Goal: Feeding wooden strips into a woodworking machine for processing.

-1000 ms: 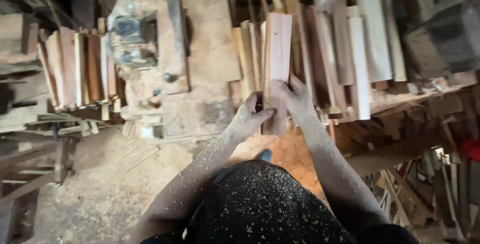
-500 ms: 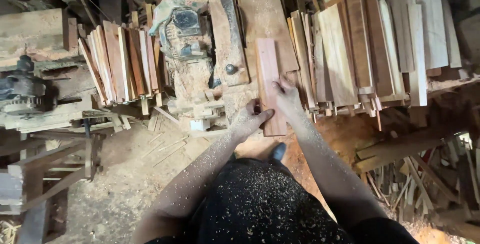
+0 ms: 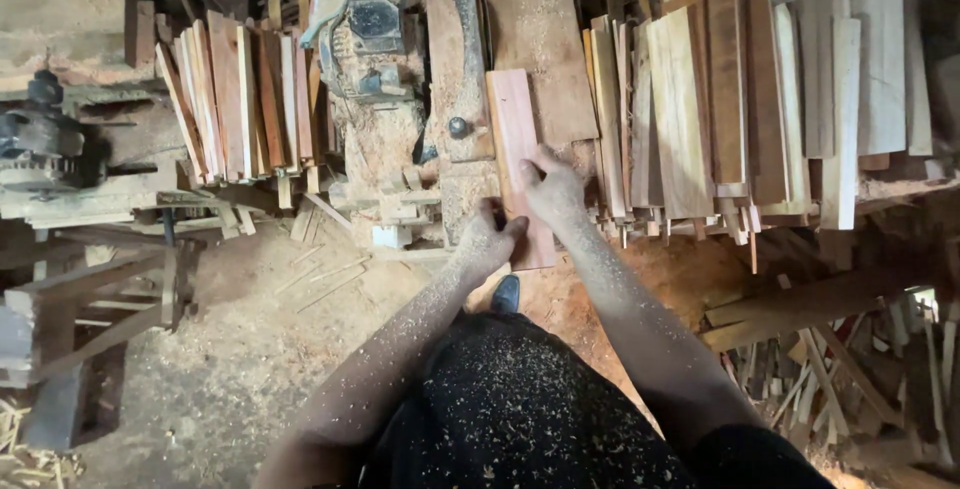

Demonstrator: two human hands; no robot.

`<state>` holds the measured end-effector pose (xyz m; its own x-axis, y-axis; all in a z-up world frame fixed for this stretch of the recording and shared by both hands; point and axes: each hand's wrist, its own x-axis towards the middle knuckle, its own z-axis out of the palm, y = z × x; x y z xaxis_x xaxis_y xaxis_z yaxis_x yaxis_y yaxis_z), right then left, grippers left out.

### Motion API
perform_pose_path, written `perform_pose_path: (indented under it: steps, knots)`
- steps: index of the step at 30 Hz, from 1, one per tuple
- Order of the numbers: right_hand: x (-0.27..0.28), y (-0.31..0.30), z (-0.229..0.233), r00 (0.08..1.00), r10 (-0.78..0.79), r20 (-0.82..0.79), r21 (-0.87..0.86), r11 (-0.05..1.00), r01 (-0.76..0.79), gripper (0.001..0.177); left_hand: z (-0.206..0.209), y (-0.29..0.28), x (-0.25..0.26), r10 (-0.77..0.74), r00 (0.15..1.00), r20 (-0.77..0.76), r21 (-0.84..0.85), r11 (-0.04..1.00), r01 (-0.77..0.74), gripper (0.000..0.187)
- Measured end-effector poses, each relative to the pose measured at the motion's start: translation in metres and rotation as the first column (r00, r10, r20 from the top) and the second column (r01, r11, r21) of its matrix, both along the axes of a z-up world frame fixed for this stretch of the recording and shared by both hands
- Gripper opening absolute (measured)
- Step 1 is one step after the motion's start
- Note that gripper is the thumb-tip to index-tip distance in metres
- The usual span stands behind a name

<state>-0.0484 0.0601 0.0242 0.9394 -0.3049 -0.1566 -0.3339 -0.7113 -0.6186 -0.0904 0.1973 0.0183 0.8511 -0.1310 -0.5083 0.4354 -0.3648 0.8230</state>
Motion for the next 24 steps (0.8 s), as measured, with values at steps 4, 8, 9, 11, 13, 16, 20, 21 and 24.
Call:
perform_pose_path:
  steps: [4,8,9,11,13,16,20,21,24]
  knots:
    - [0.025,-0.017,-0.017,0.990,0.095,-0.100,-0.039,0.994,-0.099,0.055,-0.003,-0.005,0.004,-0.080,0.994,0.075,0.175,0.982,0.066,0.059]
    - [0.025,-0.009,0.006,0.984,0.171,-0.050,-0.028,0.985,-0.172,0.080,0.013,-0.007,0.004,-0.201,0.977,0.078,0.337,0.927,0.164,0.062]
    - [0.030,-0.008,0.003,0.982,0.185,-0.032,-0.040,0.982,-0.186,0.082,0.017,-0.006,0.007,-0.257,0.965,0.061,0.410,0.888,0.210,0.066]
    - [0.030,-0.006,0.001,0.981,0.190,-0.034,-0.043,0.981,-0.191,0.083,0.030,0.000,0.006,-0.291,0.956,0.048,0.433,0.868,0.242,0.068]
    - [0.034,-0.007,-0.006,0.981,0.193,-0.025,-0.055,0.980,-0.194,0.084,0.039,-0.001,0.009,-0.326,0.944,0.048,0.452,0.850,0.271,0.070]
    - [0.032,-0.002,-0.013,0.971,0.193,0.139,-0.120,0.977,-0.177,0.065,0.046,-0.004,0.006,-0.387,0.921,0.040,0.484,0.814,0.321,0.076]
    - [0.033,0.006,0.019,0.986,0.163,0.039,-0.058,0.985,-0.160,0.075,0.047,-0.004,0.007,-0.394,0.918,0.037,0.489,0.809,0.327,0.077]
    - [0.032,0.007,0.028,0.984,0.181,0.007,-0.047,0.983,-0.180,0.079,0.045,-0.006,0.006,-0.391,0.920,0.032,0.477,0.815,0.330,0.078]
    - [0.039,0.007,0.008,0.975,0.203,-0.090,-0.083,0.974,-0.211,0.085,0.049,-0.001,0.007,-0.385,0.921,0.055,0.477,0.821,0.315,0.095]
